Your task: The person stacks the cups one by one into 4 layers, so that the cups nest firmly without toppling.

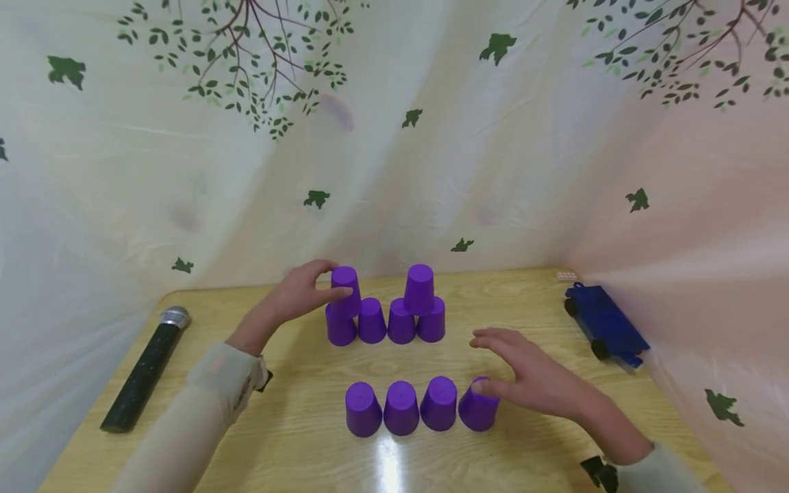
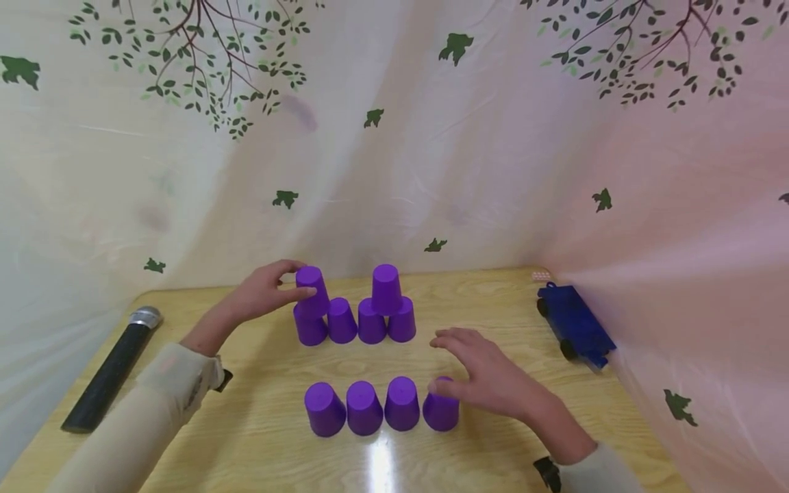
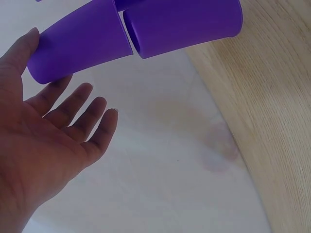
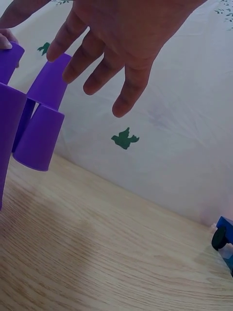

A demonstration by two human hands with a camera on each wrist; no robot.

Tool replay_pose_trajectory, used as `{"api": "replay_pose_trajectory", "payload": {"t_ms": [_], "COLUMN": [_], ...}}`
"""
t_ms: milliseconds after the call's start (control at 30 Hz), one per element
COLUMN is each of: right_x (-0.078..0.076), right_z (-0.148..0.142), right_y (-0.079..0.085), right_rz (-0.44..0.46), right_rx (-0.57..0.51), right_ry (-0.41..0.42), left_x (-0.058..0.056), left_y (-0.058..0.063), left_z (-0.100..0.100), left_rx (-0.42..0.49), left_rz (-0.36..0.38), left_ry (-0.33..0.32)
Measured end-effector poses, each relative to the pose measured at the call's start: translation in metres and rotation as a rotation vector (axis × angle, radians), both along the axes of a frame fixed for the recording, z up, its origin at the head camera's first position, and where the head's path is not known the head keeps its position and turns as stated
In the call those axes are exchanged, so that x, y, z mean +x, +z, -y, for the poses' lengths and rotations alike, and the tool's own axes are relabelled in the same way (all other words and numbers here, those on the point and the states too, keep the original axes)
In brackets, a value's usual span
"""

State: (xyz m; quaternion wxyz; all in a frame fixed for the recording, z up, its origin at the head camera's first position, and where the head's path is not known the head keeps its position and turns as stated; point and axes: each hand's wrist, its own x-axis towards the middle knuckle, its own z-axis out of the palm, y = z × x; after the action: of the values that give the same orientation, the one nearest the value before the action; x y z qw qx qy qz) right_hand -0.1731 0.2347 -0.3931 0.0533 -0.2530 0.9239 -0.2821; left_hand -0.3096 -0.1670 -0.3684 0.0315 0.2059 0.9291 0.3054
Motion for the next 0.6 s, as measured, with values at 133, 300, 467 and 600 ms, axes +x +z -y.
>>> {"api": "replay_pose_trajectory", "payload": {"t_ms": [133,300,467,600], "right_x": [0.0015,0.0042,0.0051,0.0049], "right_z": [-0.0001,-0.0011,-0.0018,-0.0020], "right_y": [-0.0017,-0.0041,-0.0077,-0.0088], "right_rz": [0.011,0.032,0.039,0.043], "right_rx": [0.010,0.038,0.051,0.048], "right_ry": [0.005,0.006,0.003,0.000], "left_x": [-0.0009,-0.0011,-0.0017,-0.0025], "left_y": [-0.0033,-0.0043,-0.0044,-0.0043], "left_z": [0.0004,0.0004,-0.0011,-0.0016], "left_rx": [0.008,0.012,0.026,0.024], "left_rz": [0.008,0.007,0.010,0.009], "left_ry": [0.003,0.005,-0.010,-0.009]}}
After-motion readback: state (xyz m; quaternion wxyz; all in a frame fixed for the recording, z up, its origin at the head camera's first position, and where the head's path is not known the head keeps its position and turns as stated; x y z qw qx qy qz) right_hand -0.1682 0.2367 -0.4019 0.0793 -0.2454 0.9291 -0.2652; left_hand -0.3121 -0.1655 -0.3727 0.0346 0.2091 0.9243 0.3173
